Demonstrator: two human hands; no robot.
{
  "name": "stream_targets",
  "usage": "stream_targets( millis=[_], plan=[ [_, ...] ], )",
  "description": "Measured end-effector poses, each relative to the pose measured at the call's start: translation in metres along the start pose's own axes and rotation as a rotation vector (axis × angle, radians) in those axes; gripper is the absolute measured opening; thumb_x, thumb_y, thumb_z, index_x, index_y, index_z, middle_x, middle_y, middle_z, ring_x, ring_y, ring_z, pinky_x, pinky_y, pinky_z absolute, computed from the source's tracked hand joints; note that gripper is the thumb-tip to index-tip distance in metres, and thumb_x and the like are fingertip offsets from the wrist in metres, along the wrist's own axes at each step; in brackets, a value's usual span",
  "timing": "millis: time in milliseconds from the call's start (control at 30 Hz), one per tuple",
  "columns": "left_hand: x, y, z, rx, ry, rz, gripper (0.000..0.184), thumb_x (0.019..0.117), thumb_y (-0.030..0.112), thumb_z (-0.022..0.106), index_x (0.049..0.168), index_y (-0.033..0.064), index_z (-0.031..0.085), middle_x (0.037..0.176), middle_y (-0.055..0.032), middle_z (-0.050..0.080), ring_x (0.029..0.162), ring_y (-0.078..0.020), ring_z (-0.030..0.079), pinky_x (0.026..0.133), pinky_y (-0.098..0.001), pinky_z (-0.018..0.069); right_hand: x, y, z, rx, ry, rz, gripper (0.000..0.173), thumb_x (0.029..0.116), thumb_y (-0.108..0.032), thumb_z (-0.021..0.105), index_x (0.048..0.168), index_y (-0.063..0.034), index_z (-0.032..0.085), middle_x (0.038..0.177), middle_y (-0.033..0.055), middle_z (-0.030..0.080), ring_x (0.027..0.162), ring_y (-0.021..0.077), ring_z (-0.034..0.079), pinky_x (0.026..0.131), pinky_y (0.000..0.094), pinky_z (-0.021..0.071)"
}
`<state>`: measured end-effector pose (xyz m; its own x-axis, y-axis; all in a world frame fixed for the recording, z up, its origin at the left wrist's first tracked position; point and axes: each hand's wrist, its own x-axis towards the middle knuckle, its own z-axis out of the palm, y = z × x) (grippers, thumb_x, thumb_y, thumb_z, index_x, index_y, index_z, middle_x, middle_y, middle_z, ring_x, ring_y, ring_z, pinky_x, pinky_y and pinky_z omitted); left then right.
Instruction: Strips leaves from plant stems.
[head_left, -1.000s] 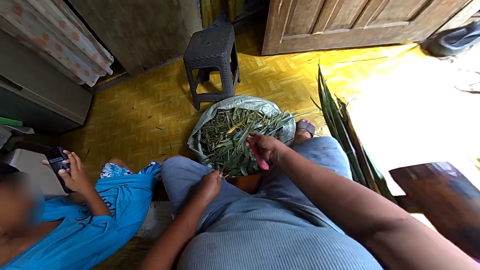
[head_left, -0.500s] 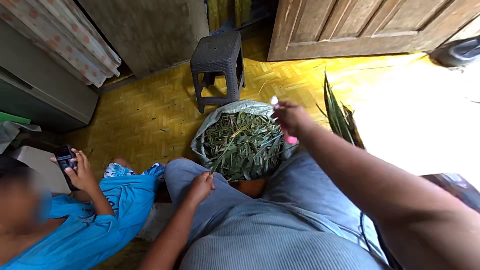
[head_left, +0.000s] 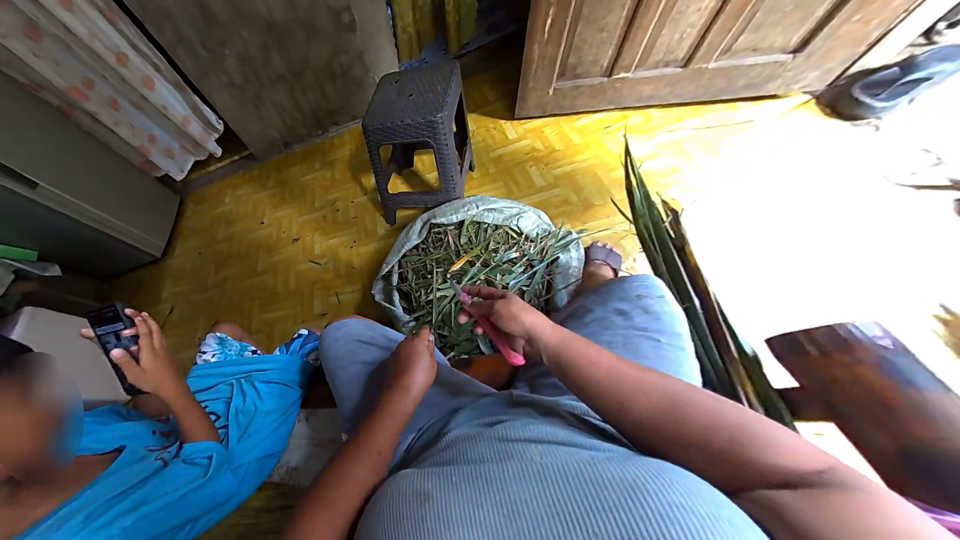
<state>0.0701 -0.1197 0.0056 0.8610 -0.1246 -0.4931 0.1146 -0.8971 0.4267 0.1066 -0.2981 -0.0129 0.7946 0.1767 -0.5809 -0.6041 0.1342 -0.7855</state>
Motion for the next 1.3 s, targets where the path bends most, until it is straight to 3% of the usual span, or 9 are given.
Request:
stream_targets(
  millis=[167, 400, 900, 1167, 1300],
  plan=[
    [-0.001, -0.001, 0.000, 0.069, 0.013, -0.014, 0.044, 0.1136, 0.019, 0.033, 0.152, 0.0021, 0.046, 0.144, -0.0225, 0.058, 0.133, -0.0342, 0.058, 0.113, -0.0483, 0.0439, 0.003, 0.003, -0.003, 0.038, -0.036, 0.055, 0.035, 0.1070, -0.007, 0.051, 0.142, -0.0045, 0.051, 0.091, 0.0075, 0.065, 0.060, 0.0085, 0.057, 0.052, 0.0193, 0.0460],
    [-0.001, 0.000, 0.007, 0.143, 0.057, -0.021, 0.044, 0.1130, 0.019, 0.035, 0.154, 0.0069, 0.046, 0.141, -0.0220, 0.060, 0.127, -0.0357, 0.062, 0.107, -0.0499, 0.0491, 0.006, 0.005, -0.005, 0.022, -0.019, 0.063, 0.034, 0.1056, -0.007, 0.054, 0.139, -0.0042, 0.054, 0.091, 0.0059, 0.063, 0.058, 0.0075, 0.055, 0.051, 0.0193, 0.0456],
    [-0.006, 0.003, 0.008, 0.166, 0.044, -0.012, 0.044, 0.1129, 0.019, 0.036, 0.155, 0.0064, 0.045, 0.138, -0.0231, 0.061, 0.124, -0.0375, 0.063, 0.105, -0.0503, 0.0499, 0.018, 0.006, -0.008, 0.067, 0.141, 0.022, 0.037, 0.1059, -0.009, 0.055, 0.143, -0.0069, 0.051, 0.101, 0.0067, 0.061, 0.067, 0.0092, 0.055, 0.058, 0.0222, 0.0457],
    [-0.019, -0.013, 0.007, 0.106, 0.031, 0.015, 0.043, 0.1132, 0.019, 0.036, 0.153, 0.0055, 0.048, 0.137, -0.0225, 0.063, 0.125, -0.0355, 0.063, 0.108, -0.0486, 0.0483, 0.041, -0.008, -0.037, 0.128, 0.191, 0.019, 0.037, 0.1056, -0.016, 0.056, 0.142, -0.0129, 0.052, 0.094, 0.0034, 0.059, 0.059, 0.0085, 0.051, 0.049, 0.0227, 0.0426],
    [-0.024, -0.026, 0.006, -0.008, 0.060, 0.068, 0.040, 0.1121, 0.015, 0.038, 0.146, -0.0001, 0.054, 0.122, -0.0242, 0.068, 0.111, -0.0346, 0.068, 0.102, -0.0472, 0.0509, 0.050, -0.026, -0.054, 0.137, 0.291, -0.029, 0.036, 0.1071, -0.018, 0.052, 0.143, -0.0152, 0.051, 0.094, 0.0021, 0.058, 0.064, 0.0083, 0.051, 0.054, 0.0250, 0.0438]
  ],
)
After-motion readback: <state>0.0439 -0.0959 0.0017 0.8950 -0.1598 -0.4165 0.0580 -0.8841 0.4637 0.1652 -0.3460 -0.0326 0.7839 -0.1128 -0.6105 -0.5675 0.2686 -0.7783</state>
